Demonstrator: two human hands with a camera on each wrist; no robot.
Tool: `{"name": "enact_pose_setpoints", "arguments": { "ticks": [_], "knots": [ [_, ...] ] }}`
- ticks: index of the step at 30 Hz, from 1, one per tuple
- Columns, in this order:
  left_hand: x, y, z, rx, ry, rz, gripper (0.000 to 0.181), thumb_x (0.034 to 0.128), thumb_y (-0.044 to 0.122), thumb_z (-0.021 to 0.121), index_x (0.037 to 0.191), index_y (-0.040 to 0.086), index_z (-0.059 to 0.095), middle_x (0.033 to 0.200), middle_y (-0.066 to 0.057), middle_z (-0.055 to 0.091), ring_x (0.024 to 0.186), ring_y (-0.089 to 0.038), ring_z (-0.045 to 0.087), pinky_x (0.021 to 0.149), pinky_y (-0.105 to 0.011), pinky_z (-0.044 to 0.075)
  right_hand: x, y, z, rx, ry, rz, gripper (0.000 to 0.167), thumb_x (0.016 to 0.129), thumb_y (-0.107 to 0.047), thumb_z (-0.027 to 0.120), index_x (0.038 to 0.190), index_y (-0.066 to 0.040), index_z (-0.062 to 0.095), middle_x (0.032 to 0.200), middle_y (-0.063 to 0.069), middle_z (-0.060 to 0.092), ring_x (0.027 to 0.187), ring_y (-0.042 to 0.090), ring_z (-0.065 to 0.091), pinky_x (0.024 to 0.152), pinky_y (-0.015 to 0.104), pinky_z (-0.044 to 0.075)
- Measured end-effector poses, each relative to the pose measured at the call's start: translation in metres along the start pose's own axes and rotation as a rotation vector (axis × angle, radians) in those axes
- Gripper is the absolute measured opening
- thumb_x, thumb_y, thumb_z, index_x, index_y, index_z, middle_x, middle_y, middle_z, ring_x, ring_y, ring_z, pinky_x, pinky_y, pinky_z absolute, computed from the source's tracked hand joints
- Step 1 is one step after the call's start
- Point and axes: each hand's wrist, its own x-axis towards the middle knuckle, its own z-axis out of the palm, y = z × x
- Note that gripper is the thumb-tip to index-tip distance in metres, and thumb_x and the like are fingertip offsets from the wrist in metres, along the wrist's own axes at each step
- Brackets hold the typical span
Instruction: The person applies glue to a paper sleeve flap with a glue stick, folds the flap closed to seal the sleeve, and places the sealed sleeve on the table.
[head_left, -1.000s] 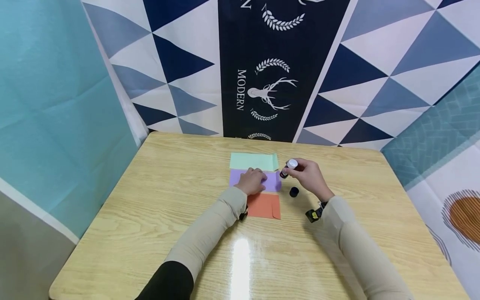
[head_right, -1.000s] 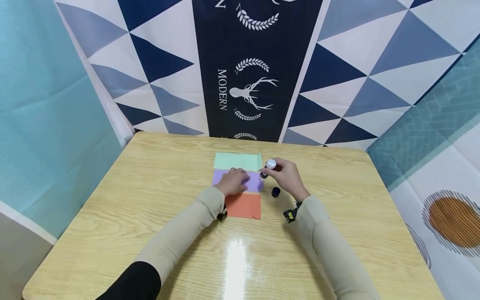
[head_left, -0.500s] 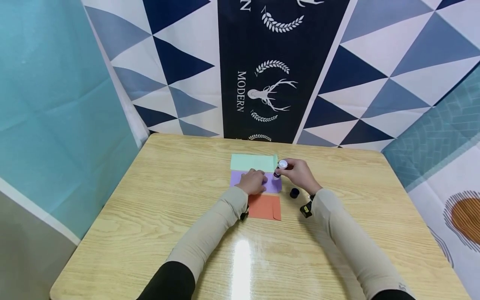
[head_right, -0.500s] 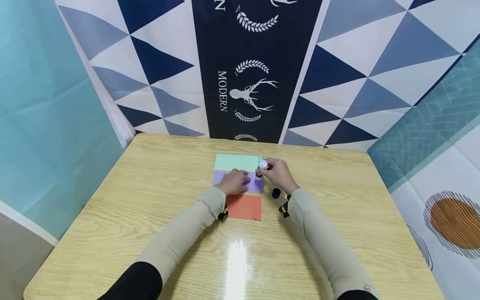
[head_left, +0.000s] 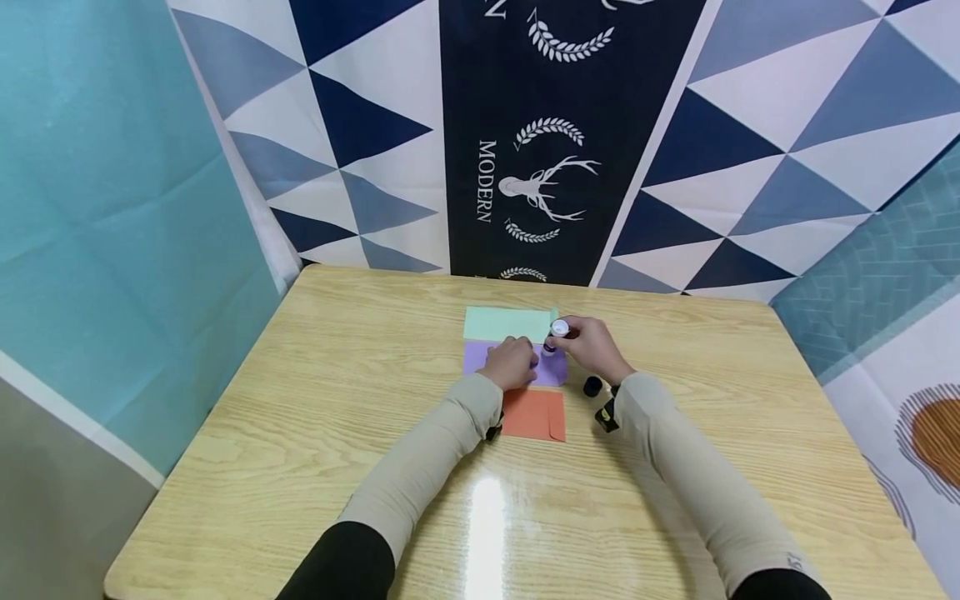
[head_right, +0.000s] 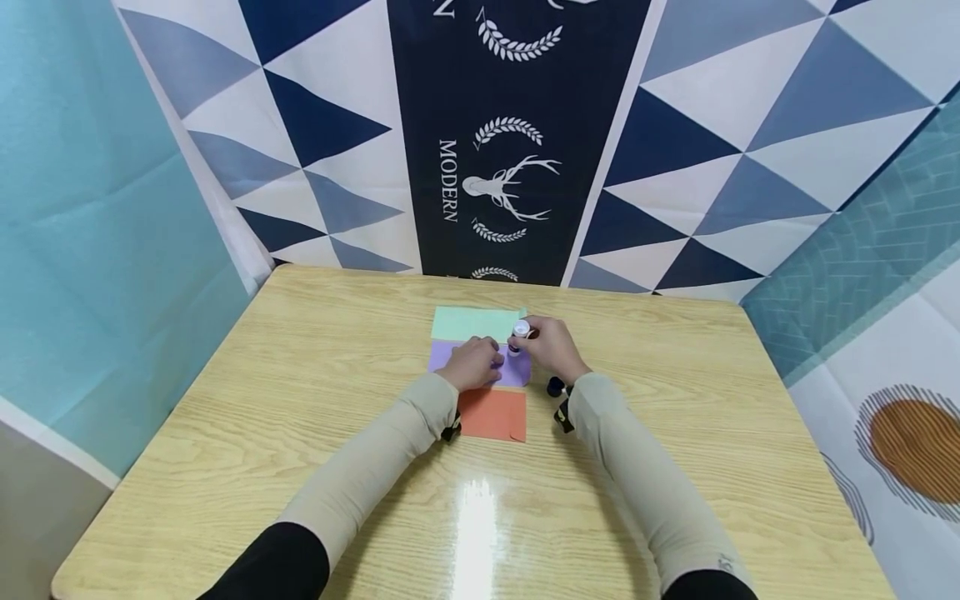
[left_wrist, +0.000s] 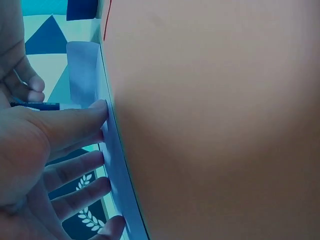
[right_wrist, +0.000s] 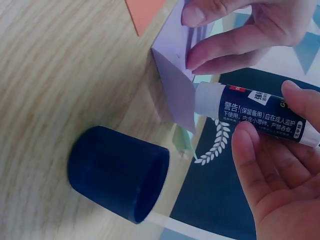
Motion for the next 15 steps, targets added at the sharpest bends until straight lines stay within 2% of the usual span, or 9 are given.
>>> {"name": "enact_pose_setpoints", "arguments": {
  "ticks": [5,10,15],
  "knots": [
    [0.0007,-0.0010,0.0010,-0.006,0.006,0.001,0.023,0.0902,0.030,0.070,0.112,0.023,0.074,0.123,0.001,0.063,0.114,-0.020,0.056,0.087,-0.049,0.050,-0.0008,0.0014,0.0013,-0.019,0.005,-0.027,0.024,0.085,-0.014,0.075,0.102,0.004,0.071,0.096,0.019,0.072,0.081,0.022,0.065,0.068,0.025,0.052],
    [0.0012,-0.0017,0.0023,-0.002,0.009,0.014,0.021,0.0905,0.031,0.070,0.110,0.023,0.074,0.122,0.001,0.063,0.113,-0.021,0.057,0.085,-0.049,0.051,-0.0033,0.0043,0.0017,-0.056,-0.011,-0.074,0.018,0.084,-0.014,0.076,0.094,-0.001,0.073,0.092,0.015,0.073,0.078,0.018,0.064,0.068,0.026,0.051],
    [0.0003,-0.0023,0.0021,-0.018,0.007,0.003,0.023,0.0909,0.031,0.069,0.112,0.023,0.074,0.124,0.001,0.062,0.115,-0.022,0.056,0.088,-0.051,0.050,-0.0083,0.0027,0.0020,-0.060,-0.026,-0.086,0.015,0.083,-0.015,0.077,0.092,-0.003,0.074,0.090,0.012,0.074,0.078,0.016,0.062,0.069,0.026,0.050]
  ]
}}
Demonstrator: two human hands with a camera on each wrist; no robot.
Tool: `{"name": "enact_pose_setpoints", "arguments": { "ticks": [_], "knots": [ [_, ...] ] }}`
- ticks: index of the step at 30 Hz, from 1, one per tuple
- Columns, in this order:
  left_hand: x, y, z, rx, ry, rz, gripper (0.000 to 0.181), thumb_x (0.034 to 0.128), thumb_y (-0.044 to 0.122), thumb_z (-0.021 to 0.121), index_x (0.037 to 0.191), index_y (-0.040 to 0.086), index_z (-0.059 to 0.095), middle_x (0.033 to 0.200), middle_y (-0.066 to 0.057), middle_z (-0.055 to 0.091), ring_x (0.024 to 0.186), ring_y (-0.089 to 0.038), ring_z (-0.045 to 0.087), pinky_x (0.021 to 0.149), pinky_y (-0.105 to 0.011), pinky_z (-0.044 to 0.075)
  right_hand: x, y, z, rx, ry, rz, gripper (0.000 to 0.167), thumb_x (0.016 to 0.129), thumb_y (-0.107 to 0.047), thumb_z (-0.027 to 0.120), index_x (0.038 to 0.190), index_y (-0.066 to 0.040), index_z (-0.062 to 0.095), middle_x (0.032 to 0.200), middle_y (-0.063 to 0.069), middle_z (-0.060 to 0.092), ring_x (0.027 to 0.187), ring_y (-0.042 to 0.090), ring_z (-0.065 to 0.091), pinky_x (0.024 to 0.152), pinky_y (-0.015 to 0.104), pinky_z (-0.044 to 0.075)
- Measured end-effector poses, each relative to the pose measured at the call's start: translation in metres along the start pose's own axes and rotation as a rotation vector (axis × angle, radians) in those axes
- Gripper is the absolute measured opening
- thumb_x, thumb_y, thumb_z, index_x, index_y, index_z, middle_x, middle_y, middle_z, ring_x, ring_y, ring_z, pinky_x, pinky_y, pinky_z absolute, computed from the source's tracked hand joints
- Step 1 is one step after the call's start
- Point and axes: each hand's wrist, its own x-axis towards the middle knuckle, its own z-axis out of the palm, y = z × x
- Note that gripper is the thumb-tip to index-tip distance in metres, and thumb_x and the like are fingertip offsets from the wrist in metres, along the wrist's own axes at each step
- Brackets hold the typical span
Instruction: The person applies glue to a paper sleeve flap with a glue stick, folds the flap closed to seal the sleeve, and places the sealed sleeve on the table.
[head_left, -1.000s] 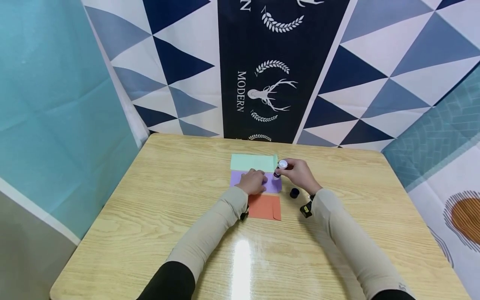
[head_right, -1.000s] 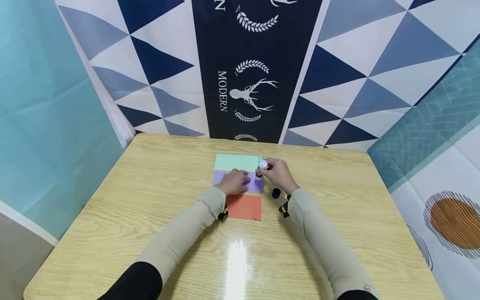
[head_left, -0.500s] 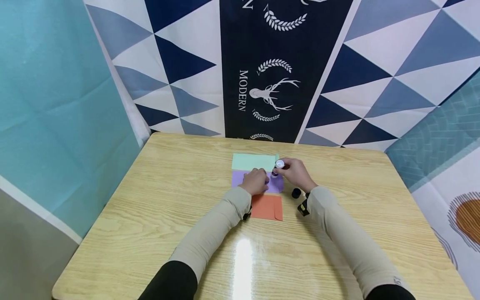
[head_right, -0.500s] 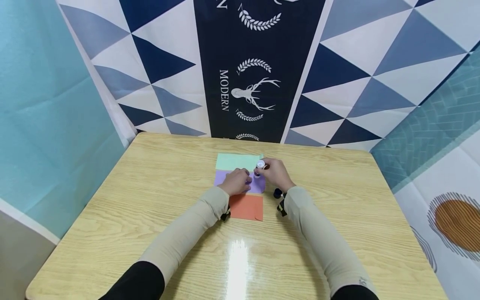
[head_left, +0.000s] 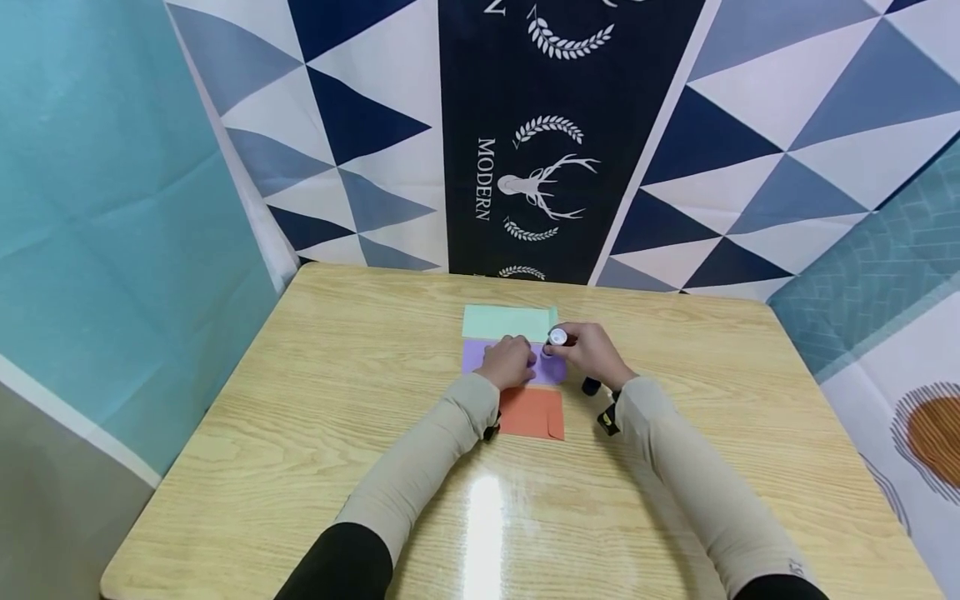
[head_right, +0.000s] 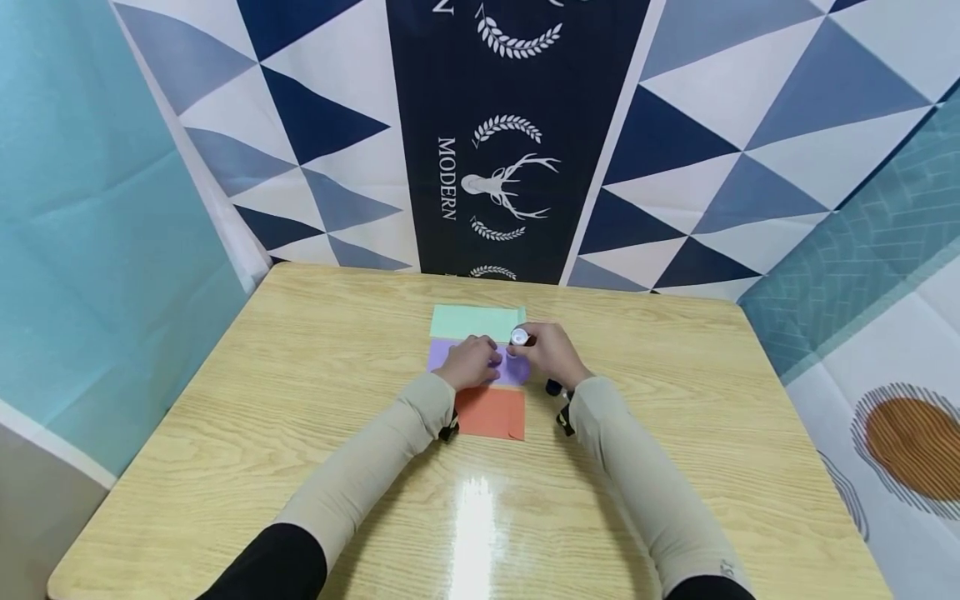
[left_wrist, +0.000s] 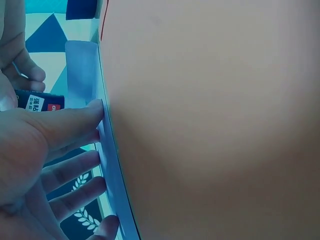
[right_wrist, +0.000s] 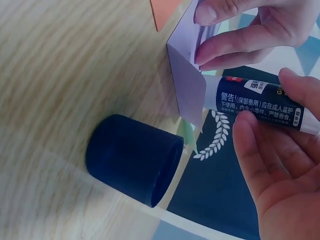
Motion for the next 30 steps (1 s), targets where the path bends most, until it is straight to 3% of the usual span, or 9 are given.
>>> {"name": "enact_pose_setpoints", "arguments": {
  "ticks": [11,17,23,30],
  "knots": [
    [0.000,-0.002,0.002,-0.013,0.003,-0.024,0.023,0.0914,0.031,0.069,0.113,0.024,0.073,0.129,0.002,0.061,0.120,-0.021,0.054,0.091,-0.052,0.047,-0.018,-0.008,-0.002,0.006,-0.071,-0.081,0.010,0.081,-0.015,0.079,0.084,-0.007,0.072,0.076,0.003,0.069,0.066,0.007,0.053,0.060,0.021,0.044],
    [0.000,-0.002,0.002,-0.022,0.005,-0.024,0.021,0.0914,0.031,0.069,0.111,0.024,0.073,0.132,0.002,0.060,0.122,-0.021,0.053,0.093,-0.053,0.046,-0.028,-0.011,-0.010,0.048,-0.127,-0.053,0.014,0.082,-0.016,0.078,0.091,-0.006,0.074,0.078,0.003,0.069,0.068,0.010,0.055,0.062,0.022,0.045],
    [-0.001,-0.003,0.002,0.000,-0.002,0.009,0.015,0.0925,0.030,0.067,0.105,0.024,0.073,0.133,0.002,0.059,0.123,-0.022,0.052,0.091,-0.053,0.046,-0.023,-0.006,-0.016,0.077,-0.029,0.030,0.021,0.084,-0.017,0.077,0.097,-0.002,0.073,0.089,0.012,0.073,0.074,0.011,0.060,0.066,0.021,0.049],
    [-0.001,-0.003,0.002,0.000,-0.032,0.005,0.026,0.0932,0.031,0.066,0.118,0.026,0.070,0.138,0.002,0.055,0.128,-0.022,0.049,0.095,-0.053,0.044,-0.010,-0.003,-0.014,0.063,0.025,0.065,0.023,0.087,-0.018,0.075,0.101,-0.001,0.071,0.094,0.015,0.072,0.081,0.018,0.063,0.070,0.023,0.051]
  ]
}}
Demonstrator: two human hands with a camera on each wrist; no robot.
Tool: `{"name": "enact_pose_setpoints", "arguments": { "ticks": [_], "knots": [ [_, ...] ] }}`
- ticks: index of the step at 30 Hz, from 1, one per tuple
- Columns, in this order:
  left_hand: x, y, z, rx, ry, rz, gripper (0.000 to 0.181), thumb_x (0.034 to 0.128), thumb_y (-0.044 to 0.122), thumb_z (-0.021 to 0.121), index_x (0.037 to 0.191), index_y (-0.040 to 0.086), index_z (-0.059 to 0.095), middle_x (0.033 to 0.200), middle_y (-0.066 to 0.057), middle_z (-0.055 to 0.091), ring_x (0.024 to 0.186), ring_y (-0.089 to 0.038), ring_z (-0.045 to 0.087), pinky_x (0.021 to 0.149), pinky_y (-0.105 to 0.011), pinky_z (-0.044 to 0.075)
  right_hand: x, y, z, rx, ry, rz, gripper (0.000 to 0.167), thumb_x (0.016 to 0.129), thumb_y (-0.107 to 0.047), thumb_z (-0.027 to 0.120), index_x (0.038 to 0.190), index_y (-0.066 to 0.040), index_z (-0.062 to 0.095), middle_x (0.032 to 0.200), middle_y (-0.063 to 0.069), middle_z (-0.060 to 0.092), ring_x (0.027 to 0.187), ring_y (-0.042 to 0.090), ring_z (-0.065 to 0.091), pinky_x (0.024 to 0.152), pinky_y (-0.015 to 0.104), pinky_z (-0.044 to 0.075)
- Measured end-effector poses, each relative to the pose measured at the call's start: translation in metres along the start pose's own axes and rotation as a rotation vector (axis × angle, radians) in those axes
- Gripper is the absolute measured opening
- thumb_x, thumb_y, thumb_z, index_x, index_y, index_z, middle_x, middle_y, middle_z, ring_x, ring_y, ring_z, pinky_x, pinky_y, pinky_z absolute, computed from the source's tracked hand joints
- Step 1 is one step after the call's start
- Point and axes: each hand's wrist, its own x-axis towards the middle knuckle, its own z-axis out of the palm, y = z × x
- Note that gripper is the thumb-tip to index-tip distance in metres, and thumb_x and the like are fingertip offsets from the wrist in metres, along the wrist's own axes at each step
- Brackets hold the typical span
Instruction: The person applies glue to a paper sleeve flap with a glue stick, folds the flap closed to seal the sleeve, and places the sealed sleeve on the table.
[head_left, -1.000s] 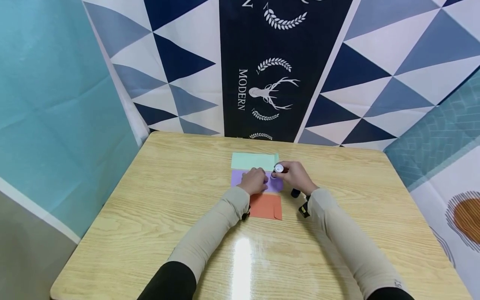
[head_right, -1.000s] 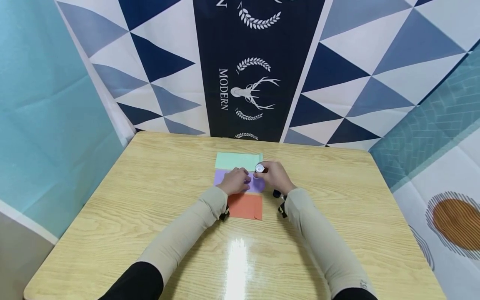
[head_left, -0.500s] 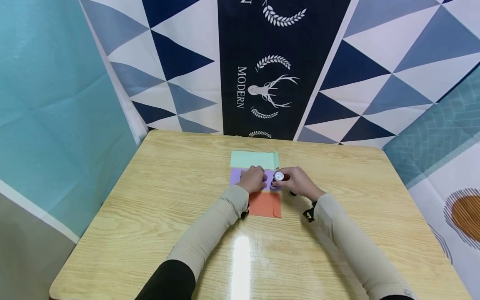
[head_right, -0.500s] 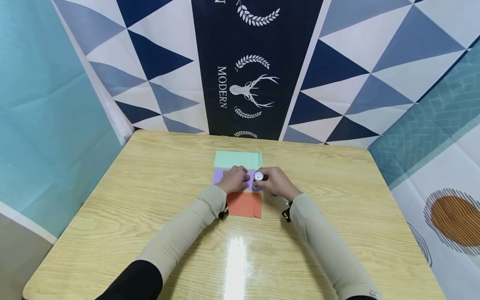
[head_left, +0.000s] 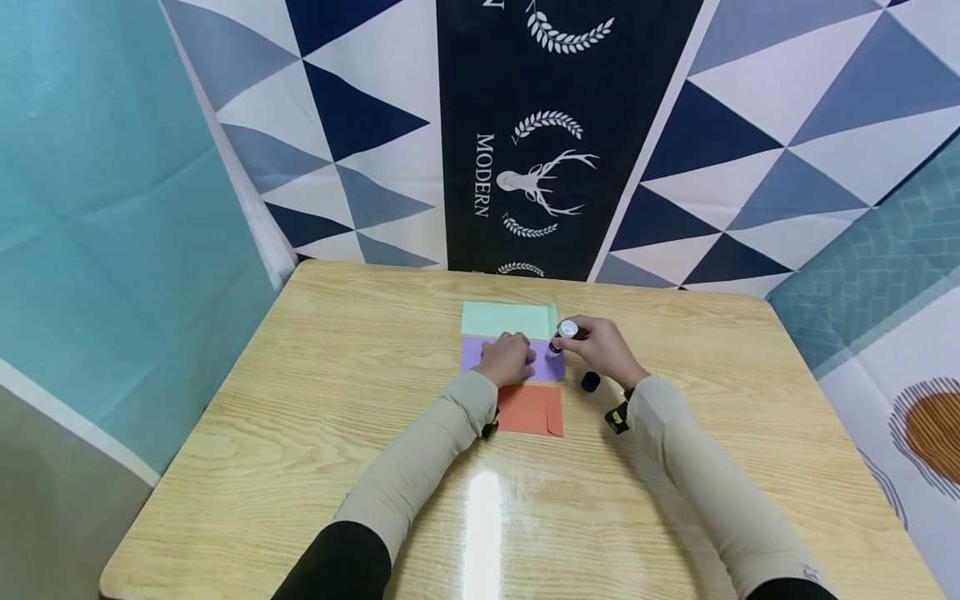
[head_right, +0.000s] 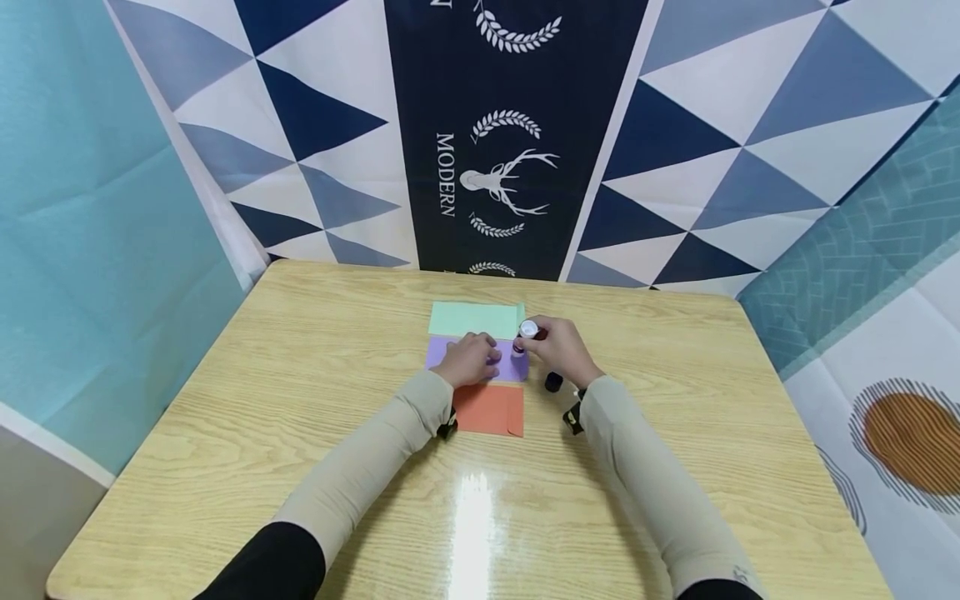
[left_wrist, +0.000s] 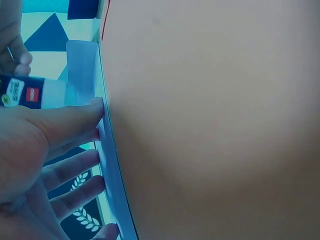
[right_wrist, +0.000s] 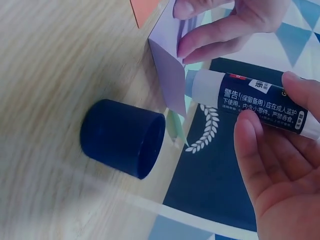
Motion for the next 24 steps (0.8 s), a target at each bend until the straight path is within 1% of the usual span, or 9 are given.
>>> {"name": "enact_pose_setpoints", "arguments": {
  "ticks": [4,7,11,15,17,20,24],
  "knots": [
    [0.000,0.000,0.000,0.005,-0.004,0.001,0.026,0.0930,0.032,0.066,0.118,0.026,0.071,0.138,0.002,0.055,0.127,-0.022,0.049,0.094,-0.053,0.044,0.008,-0.001,0.005,0.002,-0.011,-0.021,0.024,0.087,-0.016,0.074,0.103,0.002,0.071,0.096,0.017,0.072,0.084,0.022,0.066,0.072,0.028,0.053],
    [0.000,-0.001,0.000,-0.002,-0.003,0.001,0.025,0.0931,0.032,0.066,0.117,0.025,0.071,0.138,0.002,0.055,0.127,-0.022,0.049,0.094,-0.052,0.044,0.013,-0.001,0.009,-0.005,-0.016,-0.020,0.024,0.087,-0.015,0.074,0.103,0.002,0.070,0.097,0.018,0.072,0.085,0.024,0.066,0.073,0.032,0.054],
    [0.000,-0.001,0.001,-0.004,-0.008,0.001,0.025,0.0941,0.032,0.065,0.118,0.025,0.070,0.138,0.003,0.055,0.127,-0.022,0.048,0.094,-0.051,0.044,0.016,0.003,0.014,-0.040,-0.028,-0.009,0.022,0.086,-0.015,0.074,0.102,0.001,0.071,0.097,0.017,0.072,0.084,0.022,0.065,0.073,0.033,0.054],
    [-0.001,0.000,0.002,-0.001,-0.011,0.008,0.026,0.0943,0.033,0.064,0.118,0.025,0.070,0.139,0.002,0.054,0.127,-0.022,0.048,0.094,-0.052,0.044,0.013,0.002,0.014,-0.068,-0.056,-0.035,0.016,0.085,-0.016,0.075,0.094,-0.002,0.072,0.089,0.012,0.073,0.077,0.016,0.061,0.070,0.028,0.051],
    [-0.001,0.001,0.002,-0.013,-0.005,0.009,0.025,0.0939,0.032,0.065,0.117,0.024,0.071,0.138,0.001,0.055,0.126,-0.023,0.049,0.094,-0.053,0.044,0.010,0.000,0.013,-0.070,-0.078,-0.063,0.013,0.084,-0.016,0.076,0.088,-0.004,0.072,0.083,0.009,0.072,0.073,0.013,0.059,0.066,0.025,0.049],
    [-0.001,0.000,0.001,-0.020,0.009,0.007,0.023,0.0931,0.031,0.066,0.114,0.023,0.073,0.136,0.000,0.057,0.125,-0.023,0.050,0.093,-0.053,0.045,0.005,-0.004,0.012,-0.063,-0.108,-0.103,0.009,0.084,-0.014,0.076,0.084,-0.006,0.072,0.078,0.005,0.070,0.069,0.011,0.056,0.063,0.023,0.047],
    [-0.001,0.000,0.001,-0.024,0.026,-0.003,0.022,0.0924,0.031,0.067,0.112,0.024,0.073,0.135,0.001,0.057,0.125,-0.023,0.050,0.093,-0.052,0.045,-0.004,-0.006,0.010,-0.070,-0.110,-0.122,0.009,0.084,-0.014,0.076,0.082,-0.007,0.071,0.075,0.002,0.068,0.067,0.010,0.053,0.062,0.022,0.045]
  ]
}}
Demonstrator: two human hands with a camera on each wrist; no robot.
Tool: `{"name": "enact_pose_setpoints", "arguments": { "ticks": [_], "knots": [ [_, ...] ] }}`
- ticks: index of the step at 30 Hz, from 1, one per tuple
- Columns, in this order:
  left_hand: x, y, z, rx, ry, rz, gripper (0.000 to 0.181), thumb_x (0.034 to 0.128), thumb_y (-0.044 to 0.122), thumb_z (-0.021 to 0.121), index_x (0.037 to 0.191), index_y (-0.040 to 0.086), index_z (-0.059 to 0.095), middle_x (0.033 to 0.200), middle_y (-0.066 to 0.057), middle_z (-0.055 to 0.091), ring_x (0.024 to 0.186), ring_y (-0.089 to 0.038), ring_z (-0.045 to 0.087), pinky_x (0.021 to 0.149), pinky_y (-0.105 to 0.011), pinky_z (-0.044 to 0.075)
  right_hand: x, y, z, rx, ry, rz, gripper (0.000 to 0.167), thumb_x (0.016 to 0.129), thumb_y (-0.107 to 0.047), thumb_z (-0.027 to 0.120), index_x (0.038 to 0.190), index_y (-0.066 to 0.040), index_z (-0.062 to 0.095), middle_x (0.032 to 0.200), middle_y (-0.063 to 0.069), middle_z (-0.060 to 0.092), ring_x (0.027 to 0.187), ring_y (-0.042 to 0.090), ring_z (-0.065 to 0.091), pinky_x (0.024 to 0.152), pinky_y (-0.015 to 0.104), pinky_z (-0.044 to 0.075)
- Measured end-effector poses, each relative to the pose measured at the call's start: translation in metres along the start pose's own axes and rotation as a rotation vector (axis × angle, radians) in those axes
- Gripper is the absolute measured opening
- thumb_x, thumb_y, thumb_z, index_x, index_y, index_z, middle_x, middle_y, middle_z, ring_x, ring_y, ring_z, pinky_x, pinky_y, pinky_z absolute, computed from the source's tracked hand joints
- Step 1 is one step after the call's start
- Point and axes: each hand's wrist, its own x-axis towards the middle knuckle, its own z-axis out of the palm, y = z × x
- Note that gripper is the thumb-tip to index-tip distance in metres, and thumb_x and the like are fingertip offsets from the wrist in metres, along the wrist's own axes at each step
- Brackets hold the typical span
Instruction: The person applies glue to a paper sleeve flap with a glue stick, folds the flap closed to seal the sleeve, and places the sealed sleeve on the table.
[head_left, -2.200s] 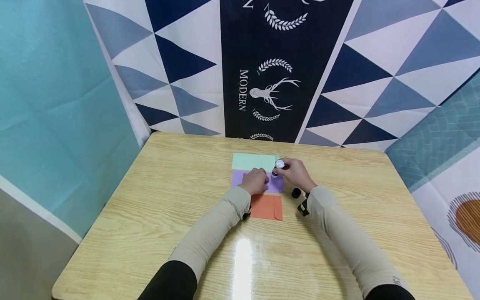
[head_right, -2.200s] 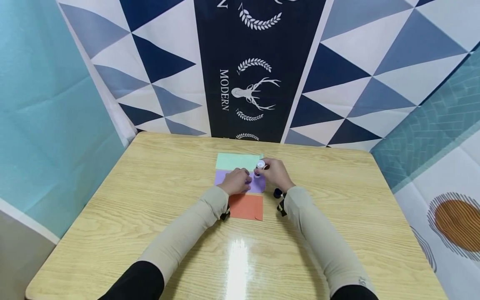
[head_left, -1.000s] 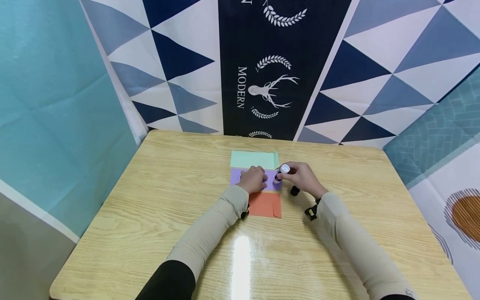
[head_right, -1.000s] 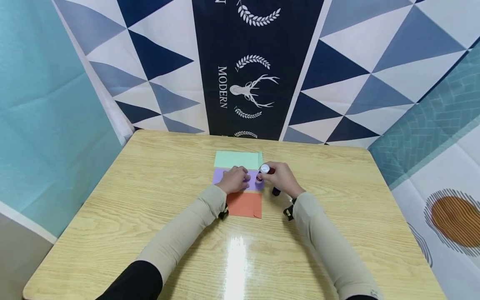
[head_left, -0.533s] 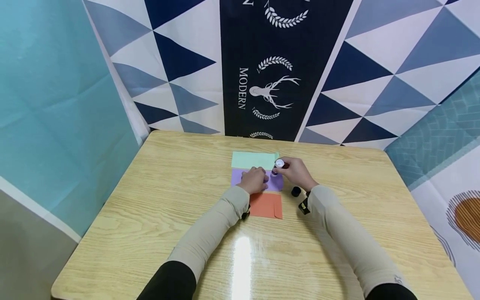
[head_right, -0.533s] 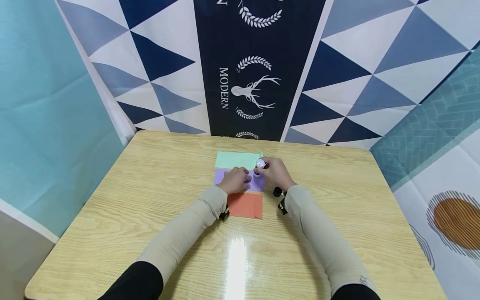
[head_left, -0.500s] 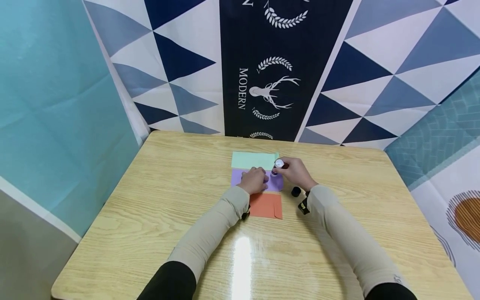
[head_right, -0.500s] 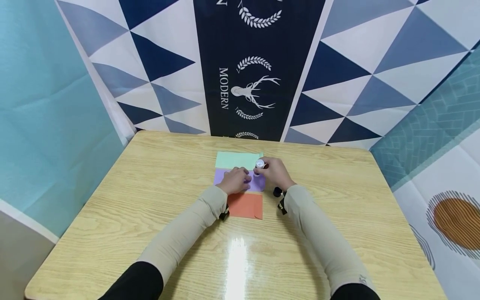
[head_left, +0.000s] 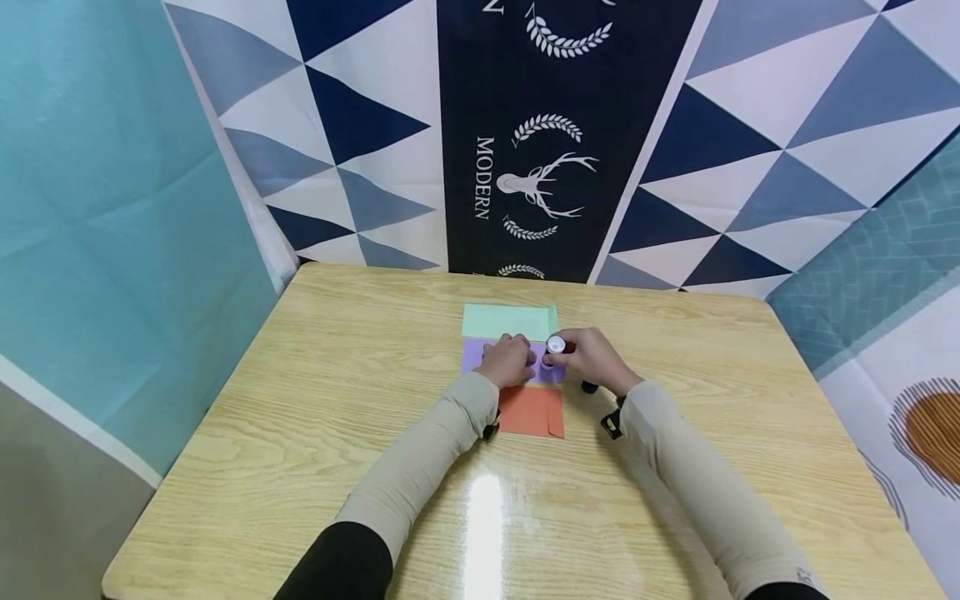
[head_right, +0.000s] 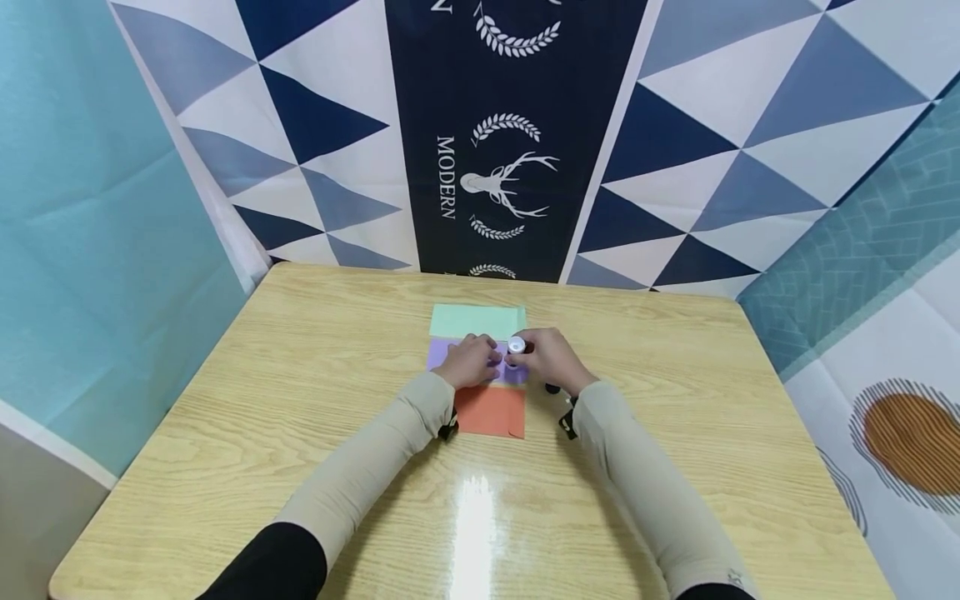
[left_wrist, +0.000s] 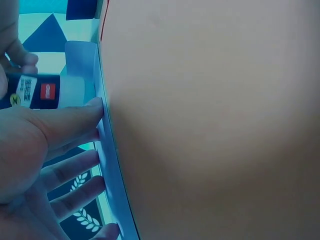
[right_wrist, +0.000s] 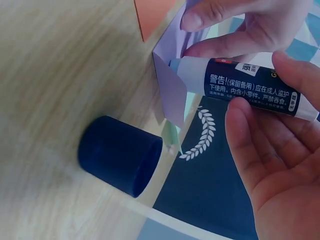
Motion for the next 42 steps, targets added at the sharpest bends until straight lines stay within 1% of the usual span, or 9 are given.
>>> {"name": "enact_pose_setpoints", "arguments": {
  "ticks": [4,9,12,16,18,20,24,32,42],
  "knots": [
    [0.000,0.001,0.000,-0.010,0.003,-0.009,0.022,0.0920,0.030,0.068,0.111,0.023,0.074,0.135,0.001,0.058,0.126,-0.022,0.050,0.094,-0.052,0.044,-0.010,0.000,0.001,-0.001,-0.014,-0.004,0.009,0.083,-0.016,0.077,0.084,-0.009,0.072,0.075,0.001,0.067,0.068,0.010,0.053,0.062,0.023,0.044],
    [0.000,0.001,0.000,-0.011,0.013,-0.004,0.011,0.0909,0.029,0.069,0.097,0.022,0.074,0.130,0.001,0.060,0.122,-0.023,0.051,0.090,-0.051,0.045,-0.020,-0.003,-0.001,0.038,-0.045,-0.011,0.009,0.083,-0.015,0.078,0.085,-0.009,0.072,0.074,0.000,0.067,0.066,0.009,0.052,0.061,0.021,0.043],
    [0.001,0.001,0.000,-0.014,0.012,0.001,0.010,0.0910,0.028,0.069,0.097,0.021,0.073,0.130,0.000,0.060,0.121,-0.023,0.051,0.090,-0.051,0.045,-0.021,-0.002,-0.005,0.057,-0.027,0.014,0.013,0.083,-0.016,0.078,0.090,-0.006,0.074,0.078,0.004,0.070,0.068,0.007,0.054,0.062,0.020,0.045],
    [0.002,0.000,-0.001,-0.015,0.004,-0.012,0.019,0.0921,0.030,0.068,0.108,0.023,0.074,0.133,0.001,0.058,0.125,-0.022,0.050,0.093,-0.051,0.044,-0.014,0.003,-0.006,0.066,0.078,0.047,0.024,0.084,-0.017,0.077,0.101,0.000,0.074,0.089,0.013,0.074,0.072,0.007,0.060,0.064,0.020,0.049],
    [0.002,0.000,-0.001,-0.008,-0.004,-0.014,0.023,0.0923,0.031,0.067,0.114,0.024,0.073,0.134,0.002,0.058,0.125,-0.022,0.049,0.094,-0.051,0.044,-0.008,0.006,-0.006,0.058,0.123,0.068,0.026,0.084,-0.017,0.077,0.102,0.001,0.073,0.092,0.015,0.074,0.074,0.010,0.062,0.065,0.020,0.050],
    [0.002,0.000,-0.002,0.004,-0.012,-0.012,0.025,0.0925,0.032,0.067,0.117,0.025,0.072,0.135,0.002,0.057,0.126,-0.022,0.049,0.094,-0.051,0.044,-0.001,0.008,-0.006,0.044,0.141,0.091,0.026,0.085,-0.018,0.077,0.103,0.001,0.072,0.093,0.016,0.073,0.076,0.013,0.063,0.066,0.021,0.050],
    [0.002,0.000,-0.002,0.015,-0.028,-0.003,0.028,0.0929,0.032,0.066,0.119,0.025,0.071,0.137,0.001,0.056,0.127,-0.023,0.048,0.095,-0.052,0.044,0.011,0.012,-0.002,0.028,0.136,0.120,0.026,0.085,-0.019,0.077,0.101,0.001,0.072,0.091,0.015,0.073,0.078,0.018,0.062,0.067,0.022,0.049],
    [0.000,0.000,-0.001,0.000,-0.034,-0.005,0.028,0.0939,0.031,0.065,0.121,0.026,0.070,0.139,0.002,0.054,0.129,-0.023,0.047,0.097,-0.054,0.042,0.019,0.017,0.005,0.018,0.128,0.049,0.021,0.083,-0.013,0.078,0.096,0.002,0.072,0.088,0.015,0.073,0.074,0.015,0.063,0.063,0.021,0.049],
    [0.000,0.000,0.000,0.014,-0.022,-0.014,0.028,0.0939,0.033,0.065,0.121,0.026,0.070,0.138,0.003,0.055,0.128,-0.021,0.048,0.096,-0.054,0.043,0.005,0.009,0.005,-0.003,0.069,0.016,0.011,0.081,-0.015,0.079,0.085,-0.005,0.073,0.082,0.009,0.072,0.069,0.011,0.058,0.064,0.023,0.048]
  ]
}}
